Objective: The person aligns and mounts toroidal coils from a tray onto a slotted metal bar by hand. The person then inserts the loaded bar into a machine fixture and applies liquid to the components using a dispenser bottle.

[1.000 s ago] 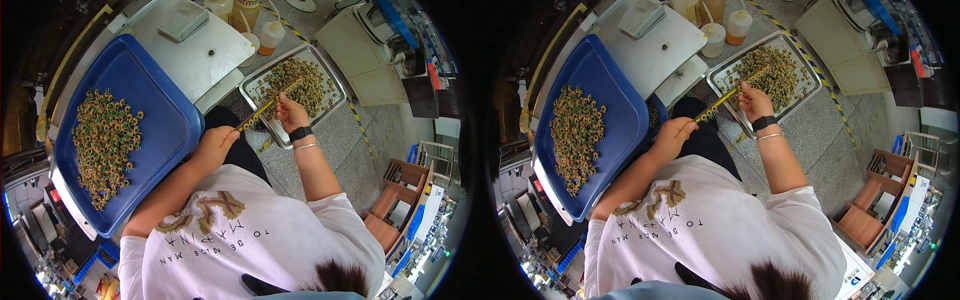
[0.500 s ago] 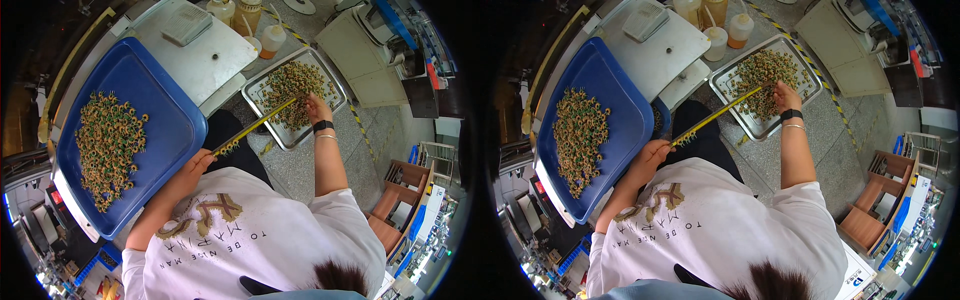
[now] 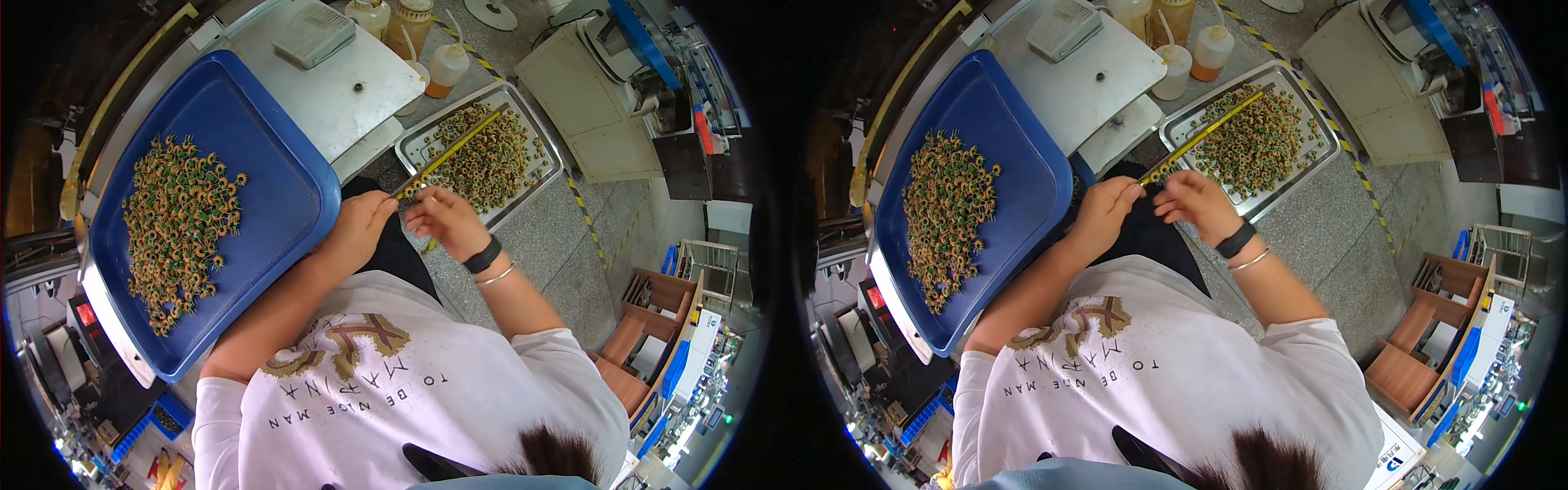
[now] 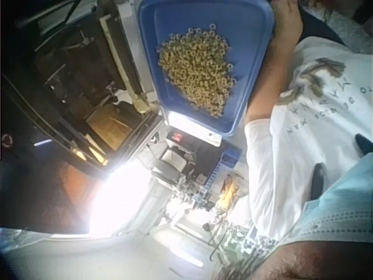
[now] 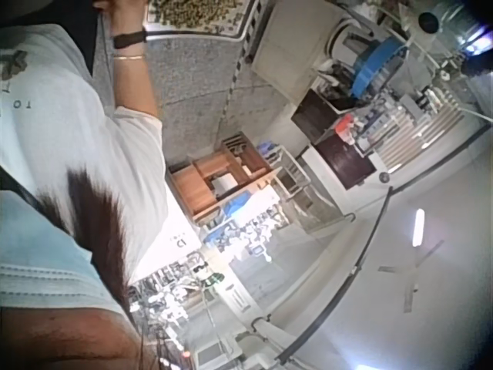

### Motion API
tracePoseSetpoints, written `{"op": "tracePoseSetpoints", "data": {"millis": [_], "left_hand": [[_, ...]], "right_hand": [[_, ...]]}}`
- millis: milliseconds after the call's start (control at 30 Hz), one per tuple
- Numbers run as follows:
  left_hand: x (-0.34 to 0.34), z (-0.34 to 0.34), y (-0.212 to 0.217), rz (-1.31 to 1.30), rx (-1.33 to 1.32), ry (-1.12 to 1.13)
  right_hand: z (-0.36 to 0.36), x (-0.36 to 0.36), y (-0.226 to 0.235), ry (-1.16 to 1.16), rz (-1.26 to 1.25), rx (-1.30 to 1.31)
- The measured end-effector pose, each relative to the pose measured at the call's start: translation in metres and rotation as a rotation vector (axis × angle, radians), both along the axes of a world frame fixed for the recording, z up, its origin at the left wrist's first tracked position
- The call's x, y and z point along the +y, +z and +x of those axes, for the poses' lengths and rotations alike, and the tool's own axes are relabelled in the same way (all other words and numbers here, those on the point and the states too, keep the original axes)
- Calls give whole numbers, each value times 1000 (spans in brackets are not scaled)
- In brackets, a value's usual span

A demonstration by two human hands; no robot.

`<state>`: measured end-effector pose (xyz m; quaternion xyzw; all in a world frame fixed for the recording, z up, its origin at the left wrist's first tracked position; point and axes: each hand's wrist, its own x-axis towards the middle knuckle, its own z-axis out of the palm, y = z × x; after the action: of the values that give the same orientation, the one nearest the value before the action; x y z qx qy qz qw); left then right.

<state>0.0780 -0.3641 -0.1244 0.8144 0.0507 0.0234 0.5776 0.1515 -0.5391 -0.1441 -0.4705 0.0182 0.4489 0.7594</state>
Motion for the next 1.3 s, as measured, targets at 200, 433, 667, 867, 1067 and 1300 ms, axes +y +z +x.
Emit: {"op": "tracePoseSetpoints", "data": {"millis": [200,433,667,867,1067,1300], "left_hand": [[-8,1,0,67,-49,-8],[7,-16,6,127,73,-128],[40,-81,35,45,265,-147],[51,-156,61,-817,354,77],[52,-181,81,-808,77,205],[47,-195,96,-698,102,595]], "right_hand": [[-6,11,2,-123,43,74],[53,-27,-29,-343,-42,92],[141,-122,-95,-577,-265,89],[164,-147,-106,-708,-410,-198],[209,-75,-92,-541,-658,-702],[254,30,-110,-429,-817,-1150]]}}
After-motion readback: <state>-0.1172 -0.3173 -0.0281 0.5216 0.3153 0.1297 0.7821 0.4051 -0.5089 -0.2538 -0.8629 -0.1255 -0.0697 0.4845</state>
